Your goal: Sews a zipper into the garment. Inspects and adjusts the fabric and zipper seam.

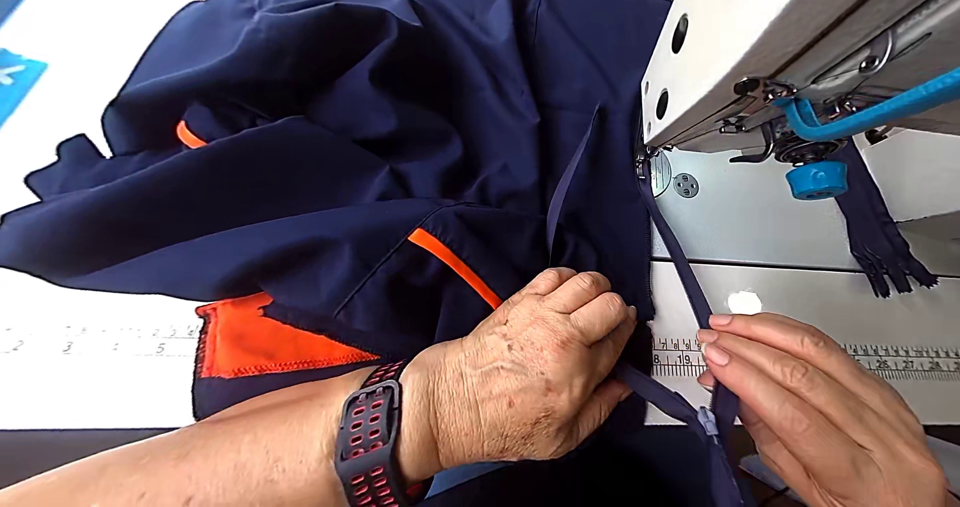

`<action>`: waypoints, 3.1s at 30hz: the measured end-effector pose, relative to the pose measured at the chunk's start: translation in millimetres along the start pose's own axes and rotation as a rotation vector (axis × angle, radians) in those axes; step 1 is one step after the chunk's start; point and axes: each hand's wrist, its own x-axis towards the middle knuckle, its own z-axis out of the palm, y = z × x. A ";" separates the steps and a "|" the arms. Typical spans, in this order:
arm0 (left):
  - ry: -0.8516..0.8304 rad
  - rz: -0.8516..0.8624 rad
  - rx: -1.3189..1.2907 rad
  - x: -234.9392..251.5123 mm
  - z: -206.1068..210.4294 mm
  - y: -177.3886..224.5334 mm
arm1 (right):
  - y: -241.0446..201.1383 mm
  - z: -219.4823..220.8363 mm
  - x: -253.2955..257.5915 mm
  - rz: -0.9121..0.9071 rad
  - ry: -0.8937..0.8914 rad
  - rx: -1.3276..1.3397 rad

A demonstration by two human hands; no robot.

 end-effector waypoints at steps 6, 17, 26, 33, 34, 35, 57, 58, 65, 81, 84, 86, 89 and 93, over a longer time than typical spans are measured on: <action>0.004 0.003 0.014 -1.4 0.4 0.9 | -15.2 24.0 -0.6 0.015 0.006 0.107; 0.004 -0.016 0.008 -1.5 0.7 0.6 | -15.5 31.9 1.3 -0.061 -0.078 -0.042; 0.007 0.006 0.027 -1.3 0.5 0.4 | -14.6 24.0 7.6 -0.093 -0.113 -0.028; 0.030 -0.002 0.008 0.0 1.4 0.3 | -13.1 25.9 7.9 -0.113 -0.118 -0.035; 0.028 -0.005 0.007 0.1 1.4 0.4 | -12.9 25.5 8.1 -0.118 -0.122 -0.037; 0.020 -0.009 0.008 0.3 1.5 0.1 | -12.4 25.2 8.5 -0.126 -0.124 -0.040; 0.039 0.056 0.074 3.5 -7.3 1.3 | -2.1 35.4 5.0 -0.102 -0.101 -0.042; 0.038 0.061 0.051 8.9 -12.1 0.9 | -2.2 35.3 7.1 -0.115 -0.096 -0.051; 0.027 0.097 0.206 45.2 -13.3 -27.5 | -0.5 35.4 13.6 -0.188 -0.098 -0.088; -0.018 -0.010 0.237 31.4 -1.0 -34.4 | -0.6 39.1 10.7 -0.171 -0.053 -0.101; -0.002 -0.024 0.207 28.7 -0.4 -35.1 | -1.0 40.1 9.7 -0.166 -0.050 -0.098; 0.002 -0.036 0.197 27.6 0.0 -35.3 | -1.5 39.7 10.1 -0.163 -0.055 -0.101; 0.017 -0.035 0.183 27.3 1.4 -36.4 | -2.2 39.1 11.0 -0.159 -0.060 -0.109; 0.017 -0.022 0.176 26.8 2.4 -37.0 | -2.7 38.7 10.5 -0.155 -0.063 -0.115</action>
